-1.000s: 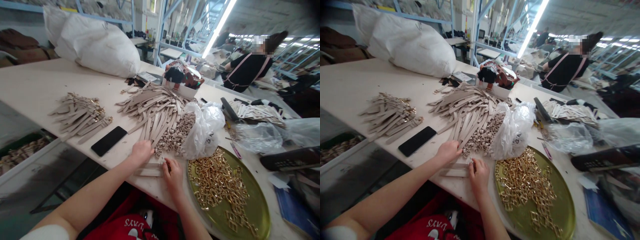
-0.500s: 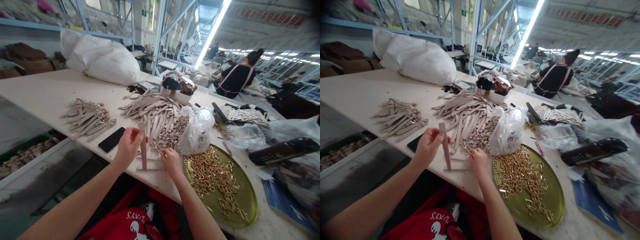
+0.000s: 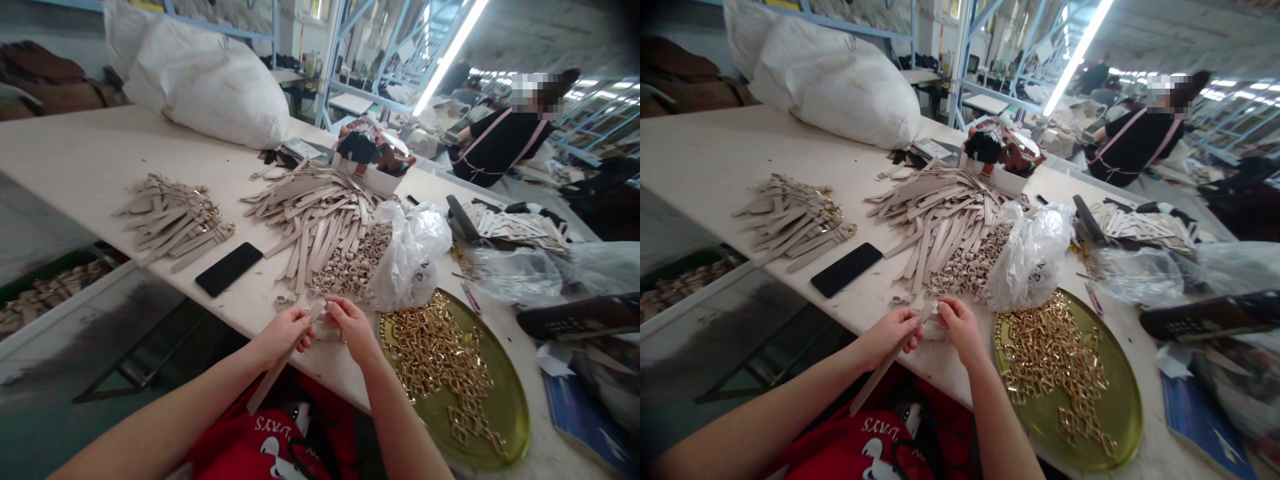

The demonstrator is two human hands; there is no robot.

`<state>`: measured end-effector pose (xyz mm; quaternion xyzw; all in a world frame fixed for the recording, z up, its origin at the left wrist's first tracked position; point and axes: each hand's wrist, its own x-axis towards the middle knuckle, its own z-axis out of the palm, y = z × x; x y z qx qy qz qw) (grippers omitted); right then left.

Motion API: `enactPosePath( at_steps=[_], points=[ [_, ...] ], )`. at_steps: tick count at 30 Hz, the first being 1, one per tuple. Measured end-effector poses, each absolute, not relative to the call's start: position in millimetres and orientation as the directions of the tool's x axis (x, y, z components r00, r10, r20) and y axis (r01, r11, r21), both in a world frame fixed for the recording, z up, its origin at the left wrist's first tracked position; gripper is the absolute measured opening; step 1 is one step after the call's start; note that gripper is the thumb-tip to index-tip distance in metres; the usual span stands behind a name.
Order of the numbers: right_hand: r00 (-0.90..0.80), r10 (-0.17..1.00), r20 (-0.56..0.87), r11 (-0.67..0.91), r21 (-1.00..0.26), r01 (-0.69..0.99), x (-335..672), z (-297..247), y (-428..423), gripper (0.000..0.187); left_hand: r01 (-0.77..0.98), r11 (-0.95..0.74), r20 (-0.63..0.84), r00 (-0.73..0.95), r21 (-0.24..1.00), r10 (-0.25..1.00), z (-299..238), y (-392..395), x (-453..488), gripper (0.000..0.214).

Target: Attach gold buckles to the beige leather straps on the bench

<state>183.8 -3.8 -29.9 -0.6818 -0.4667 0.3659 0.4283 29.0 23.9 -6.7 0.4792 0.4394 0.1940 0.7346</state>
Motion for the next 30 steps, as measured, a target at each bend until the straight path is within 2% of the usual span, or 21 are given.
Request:
enactPosePath(
  at_steps=[2, 4, 9, 11, 15, 17, 19, 21, 23, 24, 25, 26, 27, 29, 30],
  points=[
    [0.285, 0.932, -0.225, -0.239, -0.971, 0.013, 181.7, -27.1, -11.3, 0.031, 0.182, 0.401, -0.431, 0.548, 0.898, 0.717, -10.7, 24.4, 33.7, 0.022],
    [0.301, 0.908, -0.292, -0.265, -0.956, -0.126, 179.6, -25.0, -15.9, 0.029, 0.262, 0.329, -0.421, 0.563, 0.907, 0.711, -13.5, 25.3, 36.6, 0.023],
    [0.194, 0.937, -0.29, -0.289, -0.957, -0.032, 178.7, -21.1, -23.0, 0.021, 0.406, 0.093, -0.356, 0.64, 0.909, 0.681, -10.0, 30.1, 35.3, 0.026],
    [0.178, 0.937, -0.3, -0.294, -0.954, -0.058, 180.2, -19.6, -27.0, 0.019, 0.394, 0.109, -0.369, 0.68, 0.913, 0.633, -4.8, 30.2, 33.5, 0.025],
    [0.301, 0.897, -0.322, -0.269, -0.941, -0.206, 180.2, -17.9, -37.2, 0.017, 0.379, 0.24, -0.448, 0.765, 0.894, 0.463, 4.2, 24.2, 30.0, 0.036],
    [0.302, 0.899, -0.317, -0.246, -0.936, -0.252, 174.7, -19.2, -42.1, 0.018, 0.376, 0.247, -0.449, 0.762, 0.893, 0.466, 4.8, 20.4, 30.0, 0.048],
    [0.277, 0.913, -0.298, -0.225, -0.937, -0.268, 168.0, -21.8, -46.7, 0.02, 0.333, 0.247, -0.415, 0.747, 0.91, 0.519, 3.6, 17.8, 31.9, 0.055],
    [0.275, 0.929, -0.248, -0.2, -0.961, -0.189, 167.3, -23.7, -52.5, 0.022, 0.294, 0.244, -0.382, 0.736, 0.924, 0.558, 3.0, 17.1, 34.4, 0.055],
    [0.325, 0.934, -0.149, -0.184, -0.98, 0.079, 179.7, -23.4, -59.7, 0.025, 0.29, 0.221, -0.364, 0.724, 0.931, 0.586, 4.1, 17.8, 36.0, 0.047],
    [0.356, 0.93, -0.084, -0.191, -0.943, 0.274, 191.4, -22.4, -63.4, 0.026, 0.295, 0.203, -0.356, 0.711, 0.934, 0.607, 5.0, 18.1, 36.3, 0.041],
    [0.392, 0.92, -0.009, -0.221, -0.838, 0.5, 205.9, -21.1, -66.6, 0.025, 0.299, 0.186, -0.346, 0.691, 0.936, 0.634, 6.0, 18.0, 36.3, 0.035],
    [0.414, 0.909, 0.056, -0.274, -0.668, 0.692, 222.1, -19.8, -69.1, 0.024, 0.301, 0.173, -0.337, 0.668, 0.938, 0.664, 6.9, 17.3, 36.4, 0.031],
    [0.432, 0.899, 0.077, -0.348, -0.474, 0.809, 238.7, -19.0, -70.6, 0.024, 0.301, 0.167, -0.329, 0.642, 0.939, 0.693, 7.5, 15.9, 36.7, 0.027],
    [0.48, 0.877, -0.001, -0.479, -0.063, 0.876, 267.8, -19.4, -70.4, 0.026, 0.301, 0.17, -0.324, 0.597, 0.938, 0.734, 8.1, 10.9, 38.2, 0.023],
    [0.491, 0.871, -0.017, -0.491, -0.015, 0.871, 278.6, -20.8, -69.0, 0.026, 0.301, 0.175, -0.326, 0.583, 0.937, 0.744, 8.1, 7.8, 39.4, 0.021]
  ],
)
